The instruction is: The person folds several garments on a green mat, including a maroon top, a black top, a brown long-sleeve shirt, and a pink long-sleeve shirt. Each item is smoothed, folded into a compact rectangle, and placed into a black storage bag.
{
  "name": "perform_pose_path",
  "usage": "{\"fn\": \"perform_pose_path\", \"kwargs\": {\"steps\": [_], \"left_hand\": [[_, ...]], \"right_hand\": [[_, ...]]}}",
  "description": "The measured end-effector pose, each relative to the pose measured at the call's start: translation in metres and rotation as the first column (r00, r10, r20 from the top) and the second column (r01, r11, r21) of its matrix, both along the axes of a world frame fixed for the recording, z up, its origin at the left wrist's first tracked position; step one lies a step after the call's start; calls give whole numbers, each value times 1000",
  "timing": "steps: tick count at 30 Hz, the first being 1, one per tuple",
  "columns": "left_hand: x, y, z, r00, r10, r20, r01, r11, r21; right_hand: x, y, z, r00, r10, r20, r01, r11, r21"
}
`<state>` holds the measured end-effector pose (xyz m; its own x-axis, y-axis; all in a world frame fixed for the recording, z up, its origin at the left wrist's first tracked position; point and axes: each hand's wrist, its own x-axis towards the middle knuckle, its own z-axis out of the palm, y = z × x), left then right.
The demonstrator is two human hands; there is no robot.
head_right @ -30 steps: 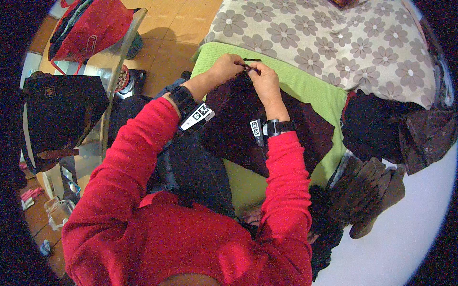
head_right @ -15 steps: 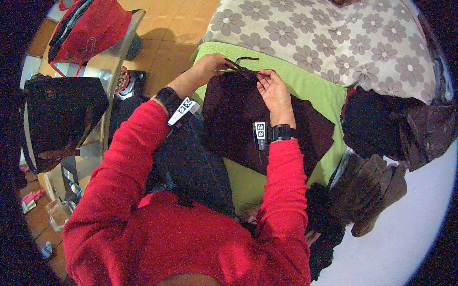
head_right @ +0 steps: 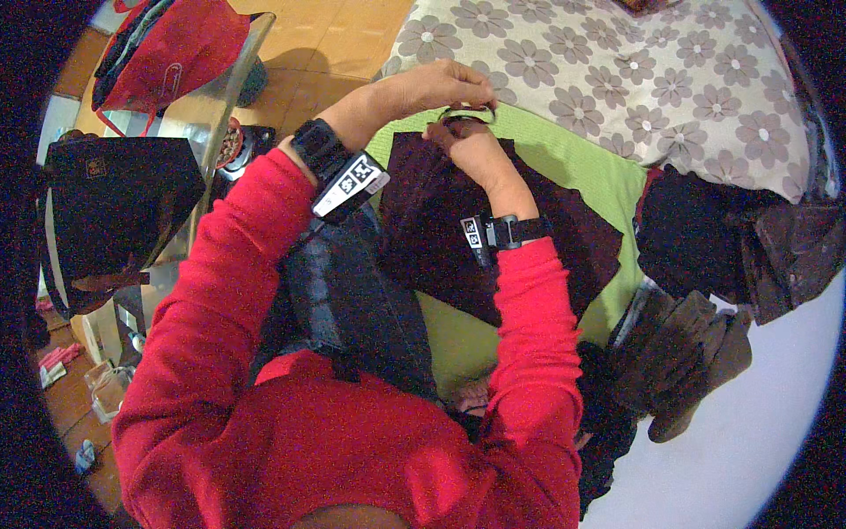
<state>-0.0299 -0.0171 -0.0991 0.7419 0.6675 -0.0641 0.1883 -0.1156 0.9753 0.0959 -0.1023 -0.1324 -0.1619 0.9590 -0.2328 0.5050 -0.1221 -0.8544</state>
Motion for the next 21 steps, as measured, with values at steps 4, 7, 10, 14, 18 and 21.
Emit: {"fn": "perform_pose_path", "kwargs": {"steps": [4,7,10,14,18,21], "left_hand": [[-3,-11,-35,970,116,212,-63,969,-238],[-16,-13,-56,998,-23,-61,28,997,78],[-26,-13,-59,989,1,-151,-26,986,-162],[-28,-15,-52,987,-107,-119,78,972,-222],[-21,-19,-54,987,-133,-89,124,987,-101],[-16,-24,-58,983,-64,-170,60,998,-31]], "right_hand": [[14,-2,3,929,-117,-351,54,981,-186],[29,-4,0,824,-215,-524,55,951,-303],[37,-4,-2,821,-307,-481,165,934,-316],[37,-1,1,823,-192,-535,61,966,-252],[34,-1,5,878,-95,-468,14,985,-172],[34,0,6,941,-61,-334,29,995,-99]]}}
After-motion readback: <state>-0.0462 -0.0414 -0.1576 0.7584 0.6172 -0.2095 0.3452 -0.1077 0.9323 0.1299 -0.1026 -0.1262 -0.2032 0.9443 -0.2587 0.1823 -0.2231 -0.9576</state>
